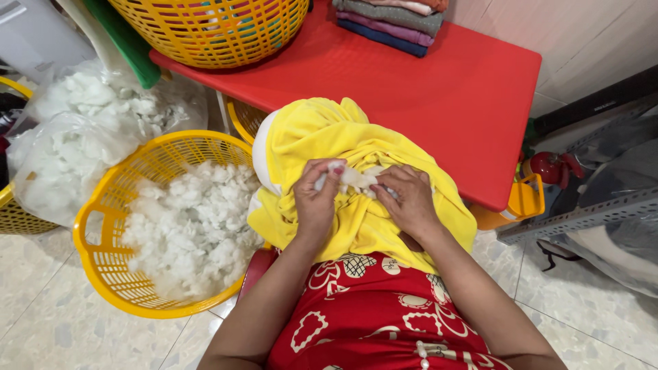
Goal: The person repeatedly takes handfuls of white cotton-like filling from a yellow basket and inserts them into a yellow fabric cover resting on a red table. The hands push and arrange the filling inside the cover throughout the clip.
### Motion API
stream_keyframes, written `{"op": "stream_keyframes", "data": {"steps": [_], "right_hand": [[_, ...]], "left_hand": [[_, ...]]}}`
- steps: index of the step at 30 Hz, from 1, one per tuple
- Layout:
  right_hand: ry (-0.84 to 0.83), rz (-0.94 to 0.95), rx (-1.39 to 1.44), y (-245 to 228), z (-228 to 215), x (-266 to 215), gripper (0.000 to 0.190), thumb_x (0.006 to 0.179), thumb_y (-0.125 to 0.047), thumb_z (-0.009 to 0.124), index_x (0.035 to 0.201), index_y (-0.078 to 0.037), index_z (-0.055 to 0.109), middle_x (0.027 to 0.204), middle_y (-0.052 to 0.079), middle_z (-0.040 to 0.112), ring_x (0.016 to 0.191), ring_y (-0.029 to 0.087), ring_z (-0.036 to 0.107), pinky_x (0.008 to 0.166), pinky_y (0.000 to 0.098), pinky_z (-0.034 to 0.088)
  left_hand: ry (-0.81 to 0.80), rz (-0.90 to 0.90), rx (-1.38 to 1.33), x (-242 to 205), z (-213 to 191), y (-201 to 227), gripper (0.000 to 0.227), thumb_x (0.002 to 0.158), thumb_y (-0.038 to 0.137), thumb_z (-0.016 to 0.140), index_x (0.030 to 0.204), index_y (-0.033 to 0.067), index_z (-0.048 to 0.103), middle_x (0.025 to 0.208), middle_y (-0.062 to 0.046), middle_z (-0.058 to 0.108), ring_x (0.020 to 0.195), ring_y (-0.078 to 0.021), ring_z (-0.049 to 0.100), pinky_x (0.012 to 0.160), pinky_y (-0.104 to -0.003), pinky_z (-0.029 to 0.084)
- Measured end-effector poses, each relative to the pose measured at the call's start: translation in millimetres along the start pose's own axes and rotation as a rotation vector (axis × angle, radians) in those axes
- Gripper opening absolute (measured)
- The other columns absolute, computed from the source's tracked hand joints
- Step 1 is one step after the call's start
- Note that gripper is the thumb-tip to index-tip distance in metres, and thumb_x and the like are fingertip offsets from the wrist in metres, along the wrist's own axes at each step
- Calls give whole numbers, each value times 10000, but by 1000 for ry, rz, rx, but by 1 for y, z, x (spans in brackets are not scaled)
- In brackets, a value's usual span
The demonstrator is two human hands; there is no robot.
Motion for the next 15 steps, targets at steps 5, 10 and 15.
{"op": "stream_keyframes", "data": {"steps": [5,10,15], "right_hand": [[28,62,5,3,0,-2,180,917,-249,712,998,-89,727,1011,7,709,1009,212,641,874,390,376],[25,135,20,0,1,0,206,933,-256,703,1031,-75,715,1012,24,698,983,216,641,869,382,378],[-3,-8,16,-6,-7,0,386,833,-280,748,1131,-38,703,1063,72,662,1054,243,612,861,397,357]], "left_hand": [[87,-14,-103,13,-17,13,176,1016,168,688,1121,32,723,1008,28,622,847,-34,596,685,-190,516],[63,-223,-219,8,-14,-8,223,981,157,711,1174,44,715,816,16,663,652,-27,529,552,-169,401],[-71,-286,-221,-9,14,-35,191,948,95,729,1132,46,714,851,-36,719,627,-45,569,544,-190,449]]}}
Point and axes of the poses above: each hand's wrist, its own x-axis towards the middle knuckle, its own z-axis out of the palm, y = z × x, the point moved 2 cm from there along x, towards the middle knuckle
